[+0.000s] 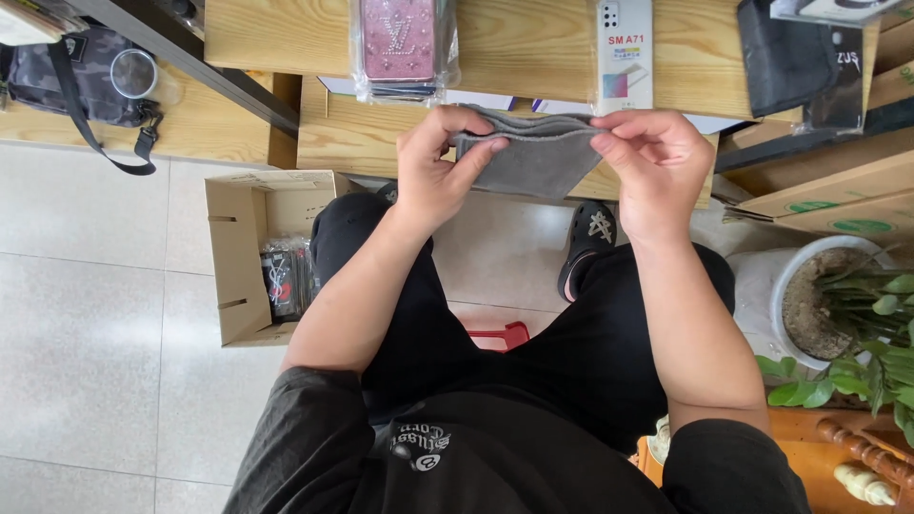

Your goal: The person is cleaning various phone cases by wiping them with a cloth and then placing them into plastic packaging.

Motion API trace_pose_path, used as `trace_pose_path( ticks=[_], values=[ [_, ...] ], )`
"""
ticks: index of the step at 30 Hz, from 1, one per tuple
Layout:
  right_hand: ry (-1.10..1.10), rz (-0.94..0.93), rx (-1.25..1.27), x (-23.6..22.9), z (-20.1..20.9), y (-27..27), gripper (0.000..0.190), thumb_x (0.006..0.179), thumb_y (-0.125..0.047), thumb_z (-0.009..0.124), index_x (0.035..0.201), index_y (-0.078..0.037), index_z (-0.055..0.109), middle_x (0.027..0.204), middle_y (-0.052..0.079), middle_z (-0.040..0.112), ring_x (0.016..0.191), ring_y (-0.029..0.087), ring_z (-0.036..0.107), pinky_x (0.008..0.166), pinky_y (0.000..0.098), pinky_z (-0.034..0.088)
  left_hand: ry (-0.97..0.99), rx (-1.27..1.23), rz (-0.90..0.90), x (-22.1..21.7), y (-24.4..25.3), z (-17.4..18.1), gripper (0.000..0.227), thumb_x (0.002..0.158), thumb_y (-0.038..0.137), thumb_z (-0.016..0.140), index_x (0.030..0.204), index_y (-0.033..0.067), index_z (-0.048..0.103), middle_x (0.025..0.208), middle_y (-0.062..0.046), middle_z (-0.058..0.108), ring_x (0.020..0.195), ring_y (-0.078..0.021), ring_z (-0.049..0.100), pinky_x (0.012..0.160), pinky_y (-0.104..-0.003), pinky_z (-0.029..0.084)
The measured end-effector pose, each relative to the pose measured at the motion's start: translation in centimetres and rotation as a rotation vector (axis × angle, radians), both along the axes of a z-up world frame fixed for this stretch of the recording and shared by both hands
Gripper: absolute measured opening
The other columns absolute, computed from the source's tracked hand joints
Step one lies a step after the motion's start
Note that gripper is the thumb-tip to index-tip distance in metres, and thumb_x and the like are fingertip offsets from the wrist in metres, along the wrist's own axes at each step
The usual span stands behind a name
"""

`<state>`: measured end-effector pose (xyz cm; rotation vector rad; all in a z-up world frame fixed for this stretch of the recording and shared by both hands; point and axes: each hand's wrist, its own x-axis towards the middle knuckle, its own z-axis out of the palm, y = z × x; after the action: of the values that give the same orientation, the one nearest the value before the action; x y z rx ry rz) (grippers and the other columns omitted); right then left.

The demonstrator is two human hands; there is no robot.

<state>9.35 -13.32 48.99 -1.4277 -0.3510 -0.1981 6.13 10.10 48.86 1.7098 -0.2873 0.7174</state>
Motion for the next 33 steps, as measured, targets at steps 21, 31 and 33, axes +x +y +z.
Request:
trace_pose_path(
  ticks=[21,31,33],
  values=[
    [-0.197,0.232,-0.351,-2.1,2.0,-0.4,0.044,0.085,0.019,0.070,0.127,0.012,0.059,0.100,0.026,0.067,0.087,0.026,0.066,0.077,0.0394,0.057,0.163,-0.081,-0.255,-2.2,3.3,1.4,0.025,0.078,0.002,0.086,0.100,0.0045,0.075,0.080,-0.014,0.075,0.082,-0.0177,0.071,0.071,-0.029,0.057],
    [-0.176,0.201,-0.138,-2.8,1.4,0.8,0.030,0.091,0.014,0.066,0.120,0.014,0.058,0.088,0.021,0.063,0.074,0.021,0.063,0.064,0.0340,0.057,0.256,-0.105,-0.563,-2.7,0.9,2.5,0.041,0.081,-0.004,0.080,0.118,0.0020,0.063,0.096,-0.016,0.073,0.075,-0.0201,0.072,0.066,-0.031,0.057],
    [-0.208,0.206,-0.207,-2.6,1.5,1.2,0.017,0.089,0.017,0.068,0.105,0.014,0.066,0.081,0.024,0.064,0.070,0.026,0.068,0.056,0.0314,0.054,0.428,-0.012,-0.572,-2.6,-0.3,1.9,0.057,0.072,0.001,0.087,0.123,0.0016,0.061,0.094,-0.016,0.071,0.076,-0.0208,0.071,0.069,-0.034,0.059]
  ],
)
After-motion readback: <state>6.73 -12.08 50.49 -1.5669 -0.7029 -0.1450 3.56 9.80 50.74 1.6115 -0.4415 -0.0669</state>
